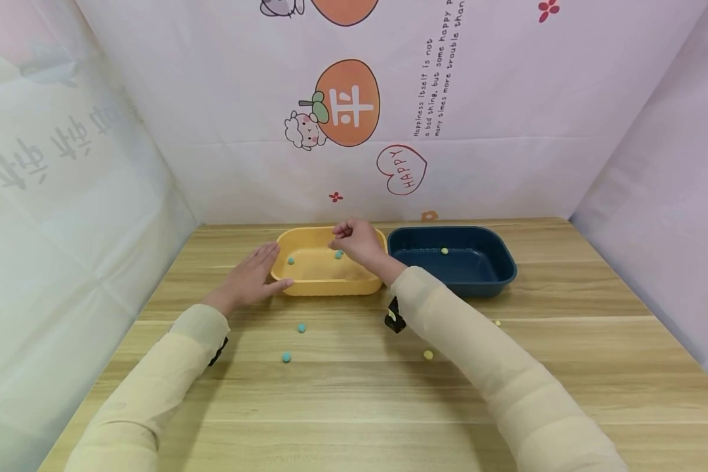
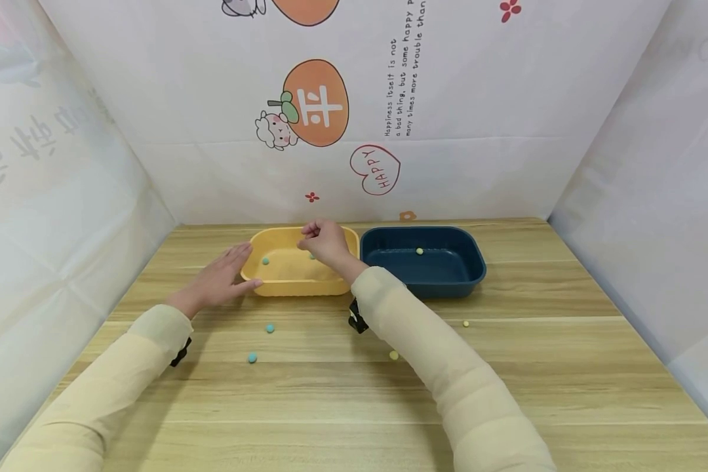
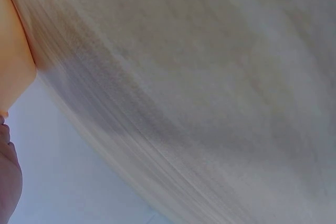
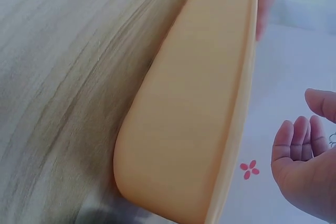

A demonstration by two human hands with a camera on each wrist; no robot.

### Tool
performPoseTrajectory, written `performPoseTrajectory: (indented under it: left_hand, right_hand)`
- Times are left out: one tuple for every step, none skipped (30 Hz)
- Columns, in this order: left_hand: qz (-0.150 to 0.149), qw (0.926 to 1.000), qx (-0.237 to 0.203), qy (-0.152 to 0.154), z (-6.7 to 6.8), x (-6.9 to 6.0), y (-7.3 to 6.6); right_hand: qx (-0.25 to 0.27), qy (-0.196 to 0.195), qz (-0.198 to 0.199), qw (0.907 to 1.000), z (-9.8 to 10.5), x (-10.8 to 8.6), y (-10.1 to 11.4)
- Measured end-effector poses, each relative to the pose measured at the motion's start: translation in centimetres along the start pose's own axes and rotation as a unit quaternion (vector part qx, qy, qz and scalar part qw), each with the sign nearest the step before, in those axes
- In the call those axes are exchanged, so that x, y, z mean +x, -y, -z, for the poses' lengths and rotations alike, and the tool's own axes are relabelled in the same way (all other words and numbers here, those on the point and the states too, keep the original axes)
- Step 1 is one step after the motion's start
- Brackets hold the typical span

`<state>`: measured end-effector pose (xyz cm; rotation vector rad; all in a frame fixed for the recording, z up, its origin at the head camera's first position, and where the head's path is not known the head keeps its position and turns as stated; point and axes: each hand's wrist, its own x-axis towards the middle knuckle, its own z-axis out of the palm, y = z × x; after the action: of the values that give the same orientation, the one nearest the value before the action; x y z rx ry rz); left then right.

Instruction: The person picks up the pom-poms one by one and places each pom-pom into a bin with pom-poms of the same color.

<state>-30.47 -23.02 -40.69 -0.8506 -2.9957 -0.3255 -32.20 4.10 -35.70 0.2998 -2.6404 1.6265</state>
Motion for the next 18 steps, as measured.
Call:
performPoseTrajectory:
  left_hand:
    - [0.001, 1.0, -0.001, 0.0, 0.0, 0.0, 0.0]
    - [0.002, 1.0, 0.0, 0.001, 0.0, 0.0, 0.0]
    - [0.002, 1.0, 0.0, 0.001, 0.0, 0.0, -0.1]
    - [0.002, 1.0, 0.002, 0.002, 0.1, 0.0, -0.1]
    - [0.002, 1.0, 0.003, 0.002, 0.1, 0.0, -0.1]
    - [0.002, 1.0, 0.003, 0.003, 0.1, 0.0, -0.1]
    - [0.002, 1.0, 0.003, 0.004, 0.1, 0.0, -0.1]
    - [0.002, 1.0, 0.003, 0.004, 0.1, 0.0, -0.1]
    - [0.003, 1.0, 0.003, 0.005, 0.1, 0.0, -0.1]
    - [0.004, 1.0, 0.003, 0.006, 0.1, 0.0, -0.1]
    - [0.005, 1.0, 0.003, 0.006, 0.1, 0.0, -0.1]
    - [0.006, 1.0, 0.002, 0.005, 0.1, 0.0, 0.0]
    - [0.006, 1.0, 0.001, 0.005, 0.0, 0.0, 0.0]
    - [0.006, 1.0, 0.002, 0.004, 0.0, 0.0, 0.0]
    - [0.005, 1.0, 0.002, 0.003, 0.0, 0.1, 0.1]
    - [0.005, 1.0, 0.001, 0.002, -0.1, 0.1, 0.1]
    - [0.005, 1.0, 0.002, 0.002, -0.1, 0.1, 0.2]
    - [0.004, 1.0, 0.001, 0.002, -0.2, 0.2, 0.3]
  right_hand:
    - [0.0, 0.002, 0.003, 1.0, 0.0, -0.2, 0.1]
    - [0.001, 0.005, 0.007, 1.0, 0.0, -0.4, 0.2]
    - [0.003, 0.009, 0.011, 0.9999, 0.0, -0.6, 0.3]
    - [0.005, 0.014, 0.013, 0.9998, 0.0, -0.8, 0.4]
    - [0.006, 0.019, 0.018, 0.9996, -0.1, -1.0, 0.5]
    - [0.007, 0.025, 0.022, 0.9994, -0.2, -1.2, 0.6]
    - [0.007, 0.031, 0.026, 0.9992, -0.3, -1.5, 0.7]
    - [0.008, 0.037, 0.029, 0.9988, -0.4, -1.7, 0.7]
    - [0.008, 0.042, 0.034, 0.9985, -0.5, -2.0, 0.8]
    - [0.006, 0.046, 0.038, 0.9982, -0.6, -2.2, 0.9]
    - [0.005, 0.049, 0.044, 0.9978, -0.8, -2.4, 1.0]
    - [0.005, 0.052, 0.048, 0.9975, -0.9, -2.7, 1.1]
    - [0.006, 0.055, 0.052, 0.9971, -1.0, -2.9, 1.2]
    - [0.007, 0.057, 0.056, 0.9968, -1.2, -3.1, 1.3]
    - [0.007, 0.06, 0.06, 0.9964, -1.3, -3.3, 1.3]
    - [0.008, 0.063, 0.063, 0.996, -1.4, -3.5, 1.4]
    - [0.01, 0.068, 0.065, 0.9955, -1.6, -3.8, 1.5]
    - [0.008, 0.073, 0.066, 0.9951, -1.7, -4.0, 1.5]
